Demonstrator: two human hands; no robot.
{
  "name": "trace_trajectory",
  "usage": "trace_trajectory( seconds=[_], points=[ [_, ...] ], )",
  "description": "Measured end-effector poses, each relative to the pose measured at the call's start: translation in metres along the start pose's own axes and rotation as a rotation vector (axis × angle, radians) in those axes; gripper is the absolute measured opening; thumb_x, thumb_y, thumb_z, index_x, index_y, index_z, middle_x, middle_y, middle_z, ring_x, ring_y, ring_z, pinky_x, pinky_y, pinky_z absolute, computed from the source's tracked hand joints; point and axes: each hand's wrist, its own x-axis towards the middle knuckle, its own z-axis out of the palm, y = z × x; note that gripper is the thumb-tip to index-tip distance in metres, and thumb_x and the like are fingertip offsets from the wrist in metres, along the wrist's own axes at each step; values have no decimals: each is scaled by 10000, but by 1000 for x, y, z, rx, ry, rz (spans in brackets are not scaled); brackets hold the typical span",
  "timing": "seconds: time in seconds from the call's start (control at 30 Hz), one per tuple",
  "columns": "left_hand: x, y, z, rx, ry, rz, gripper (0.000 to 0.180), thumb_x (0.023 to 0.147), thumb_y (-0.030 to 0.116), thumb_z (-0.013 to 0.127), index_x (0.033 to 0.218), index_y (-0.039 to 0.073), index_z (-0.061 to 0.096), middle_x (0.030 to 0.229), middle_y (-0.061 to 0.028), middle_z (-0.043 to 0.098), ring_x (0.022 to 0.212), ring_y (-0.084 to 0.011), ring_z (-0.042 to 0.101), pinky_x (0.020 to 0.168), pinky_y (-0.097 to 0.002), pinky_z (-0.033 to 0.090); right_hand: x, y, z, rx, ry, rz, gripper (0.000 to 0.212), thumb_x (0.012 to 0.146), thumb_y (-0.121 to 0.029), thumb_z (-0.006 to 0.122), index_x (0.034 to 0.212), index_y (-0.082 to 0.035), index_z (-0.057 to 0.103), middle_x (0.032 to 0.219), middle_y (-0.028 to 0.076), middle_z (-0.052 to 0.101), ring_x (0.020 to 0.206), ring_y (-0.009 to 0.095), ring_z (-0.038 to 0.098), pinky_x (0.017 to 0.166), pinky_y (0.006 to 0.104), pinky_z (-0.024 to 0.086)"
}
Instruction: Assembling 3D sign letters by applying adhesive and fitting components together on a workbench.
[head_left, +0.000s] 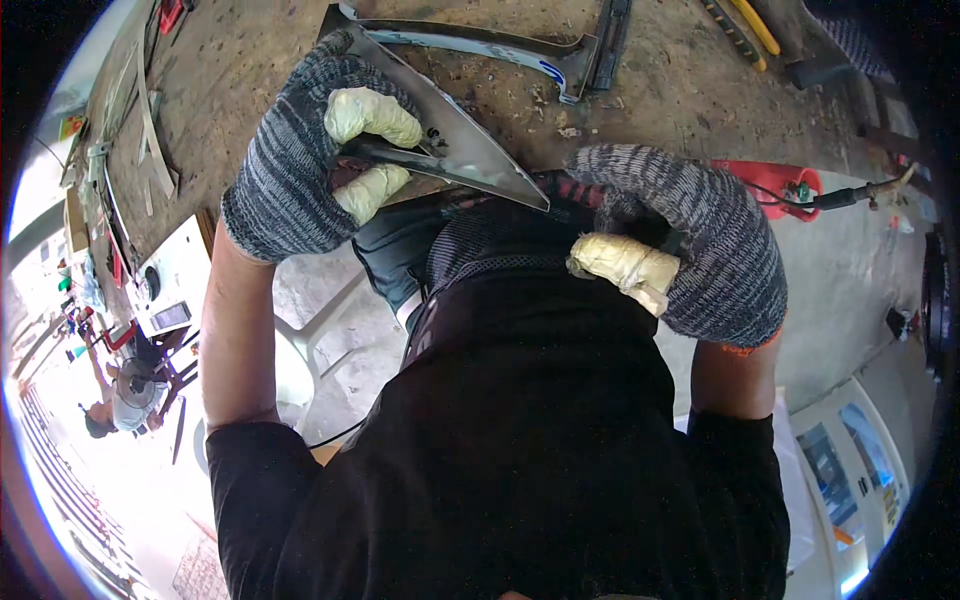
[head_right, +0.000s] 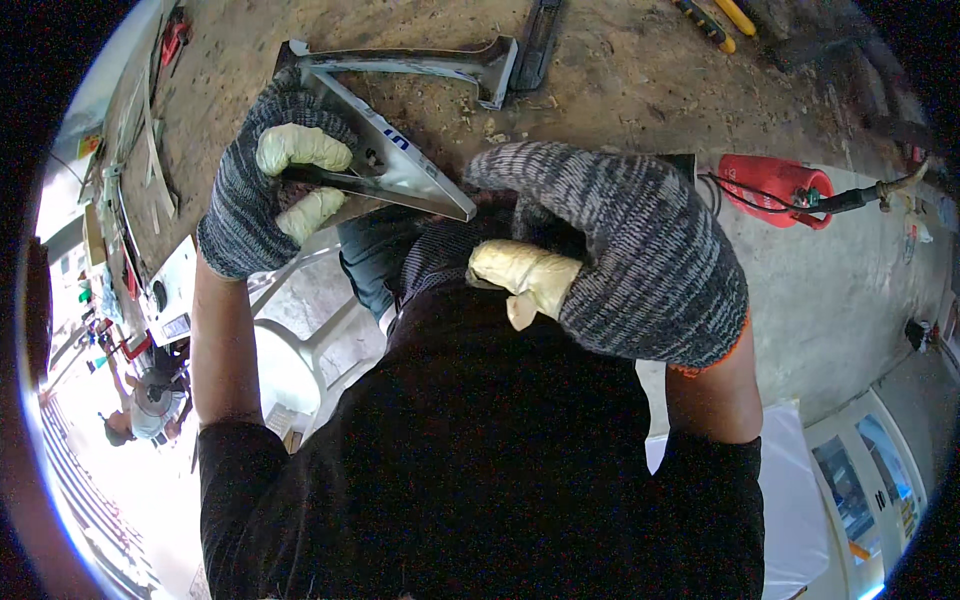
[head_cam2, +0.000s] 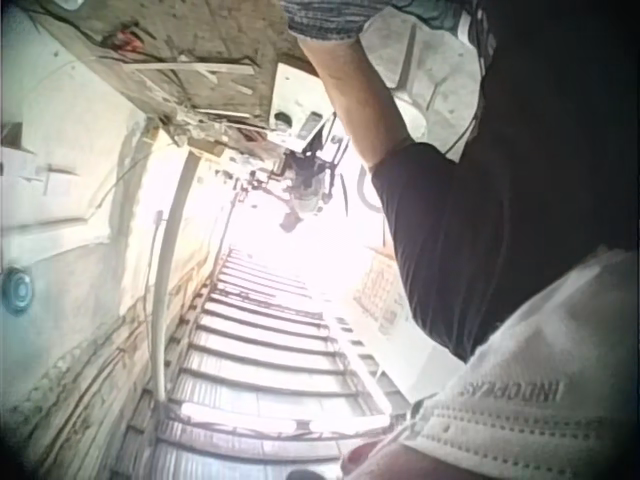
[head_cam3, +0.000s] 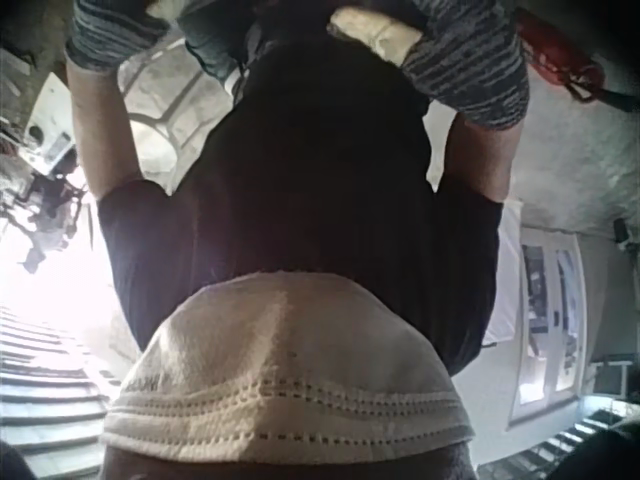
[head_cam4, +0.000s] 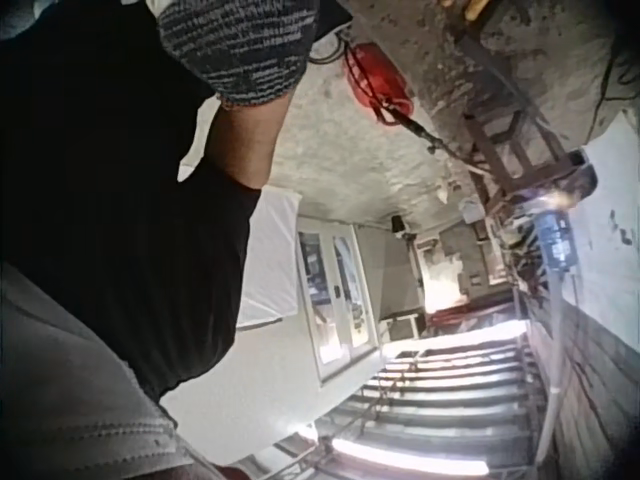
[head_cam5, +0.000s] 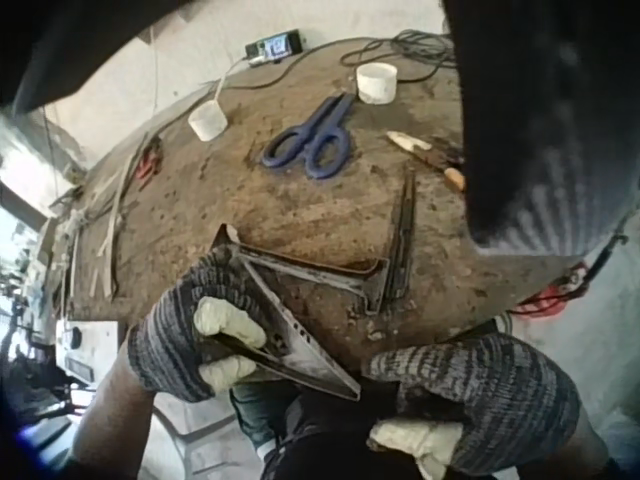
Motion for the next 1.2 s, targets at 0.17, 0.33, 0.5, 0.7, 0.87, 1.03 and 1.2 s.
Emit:
trace_trajectory(
  seconds=[0.17, 0.33, 0.5, 0.7, 0.87, 1.03, 1.2],
  points=[
    [3, -5, 2, 64, 26, 162, 295, 639, 78, 787, 916, 82, 684, 918, -114, 633, 881, -319, 602, 813, -397, 492, -10, 15, -3, -11, 13, -20, 485, 764, -127, 801, 1212, -48, 632, 853, 69, 689, 746, 154, 669, 681, 290, 551],
    [3, -4, 1, 35, 10, 109, 295, 644, 77, 788, 918, 85, 679, 905, -106, 630, 864, -306, 603, 782, -387, 497, -14, 24, -5, 20, -31, -38, 497, 752, -132, 805, 1206, -33, 629, 907, 73, 693, 776, 162, 676, 718, 296, 553],
    [2, -3, 1, 43, 19, 128, 280, 653, 69, 789, 910, 83, 681, 891, -99, 624, 837, -289, 606, 748, -370, 500, -17, 22, 1, -47, 90, -31, 520, 715, -250, 815, 1172, -58, 657, 997, 126, 708, 885, 227, 697, 812, 341, 550],
    [2, 2, -1, 44, 26, 108, 250, 662, 68, 791, 890, 83, 689, 853, -87, 632, 818, -278, 611, 746, -361, 501, -24, 24, -4, 22, -7, -5, 649, 747, -401, 807, 1222, -5, 610, 1165, 116, 666, 1003, 219, 657, 906, 346, 506],
    [3, -4, 0, 37, 2, 136, 246, 675, 67, 789, 900, 84, 690, 857, -93, 644, 832, -281, 612, 754, -367, 501, -20, 17, -10, 2, -29, 18, 642, 756, -403, 801, 1220, -1, 613, 1166, 120, 667, 1027, 229, 648, 922, 355, 496],
    [3, -9, -1, 24, -10, 150, 285, 675, 70, 790, 939, 75, 684, 918, -107, 639, 866, -289, 615, 771, -372, 503, -31, 39, -6, -59, 165, -141, 493, 704, -195, 796, 1141, -26, 644, 1029, 137, 701, 915, 249, 696, 831, 361, 552],
    [1, 2, 2, -39, 39, 55, 400, 668, 63, 791, 1044, 63, 656, 989, -111, 623, 898, -289, 617, 808, -359, 503, -33, 34, -9, -28, 112, 32, 531, 698, -198, 793, 1171, -20, 629, 1048, 130, 700, 966, 262, 683, 883, 368, 534]
  ],
)
